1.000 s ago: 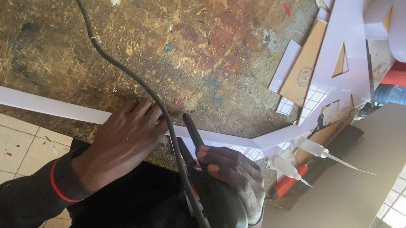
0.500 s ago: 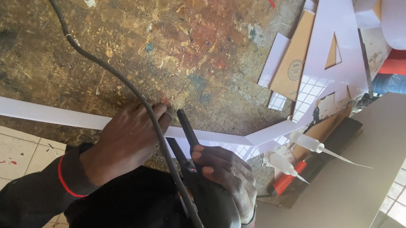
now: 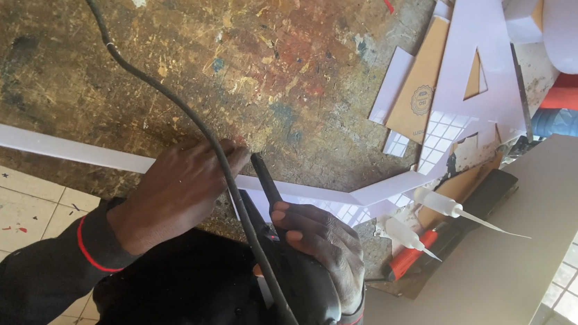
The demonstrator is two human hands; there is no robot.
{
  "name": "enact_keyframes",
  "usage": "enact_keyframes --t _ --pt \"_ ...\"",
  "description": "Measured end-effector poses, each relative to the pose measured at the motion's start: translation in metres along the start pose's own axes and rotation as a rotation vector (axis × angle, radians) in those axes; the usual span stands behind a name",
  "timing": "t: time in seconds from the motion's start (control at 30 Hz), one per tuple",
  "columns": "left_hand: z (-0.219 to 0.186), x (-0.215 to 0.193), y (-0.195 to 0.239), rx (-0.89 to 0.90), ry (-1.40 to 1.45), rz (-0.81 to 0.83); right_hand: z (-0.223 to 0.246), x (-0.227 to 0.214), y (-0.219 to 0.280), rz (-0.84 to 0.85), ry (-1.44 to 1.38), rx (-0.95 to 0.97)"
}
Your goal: Using a heating tool to bend plastic strips and gluing them to a letter template to create a 3D sign.
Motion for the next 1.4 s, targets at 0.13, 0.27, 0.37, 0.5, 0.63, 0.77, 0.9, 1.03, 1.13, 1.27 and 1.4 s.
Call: enact_keyframes --t 0.13,0.27,0.37,0.5,0.63,0.77,0.9,1.03,1.13,1.27,1.4 --pt "0.007 -0.008 0.003 -0.030 -0.100 -0.010 0.004 0.007 -0.008 0.018 -0.005 0.006" --pt "0.010 -0.003 0.009 -0.017 -0.101 -0.005 0.007 0.013 -0.014 0.078 -0.011 0.033" --pt "0.005 -0.010 0.011 0.019 -0.084 -0.091 0.008 0.017 -0.016 0.092 -0.010 0.035" --pt "0.002 -0.013 0.009 0.018 -0.080 -0.103 0.007 0.020 -0.015 0.113 -0.027 0.031" --pt "0.000 -0.013 0.009 0.030 -0.010 -0.146 0.008 0.024 -0.018 0.096 -0.074 0.083" --pt "0.002 -0.009 0.012 0.057 -0.015 -0.170 0.003 0.024 -0.013 0.108 -0.066 0.105" --pt "0.004 -0.008 0.013 0.061 0.012 -0.190 0.006 0.026 -0.019 0.131 -0.078 0.088" --pt "0.003 -0.007 0.010 0.062 -0.001 -0.168 0.005 0.029 -0.019 0.112 -0.032 0.102" --pt "0.001 -0.011 0.008 0.087 -0.081 -0.172 0.007 0.030 -0.023 0.117 -0.021 0.092" --pt "0.002 -0.007 0.009 0.058 -0.074 -0.167 -0.028 0.019 -0.002 0.271 -0.242 0.057" --pt "0.002 -0.008 0.007 0.062 -0.042 -0.142 -0.050 0.014 0.023 0.448 -0.560 0.030"
Point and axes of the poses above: each hand's wrist, its own y-axis away from the middle knuckle, its own x-axis out of the palm, z = x × y, the point moved 6 cm from there along -y, towards the middle knuckle, and after that the axes turned 10 degrees about -x, right-handed, at the moved point
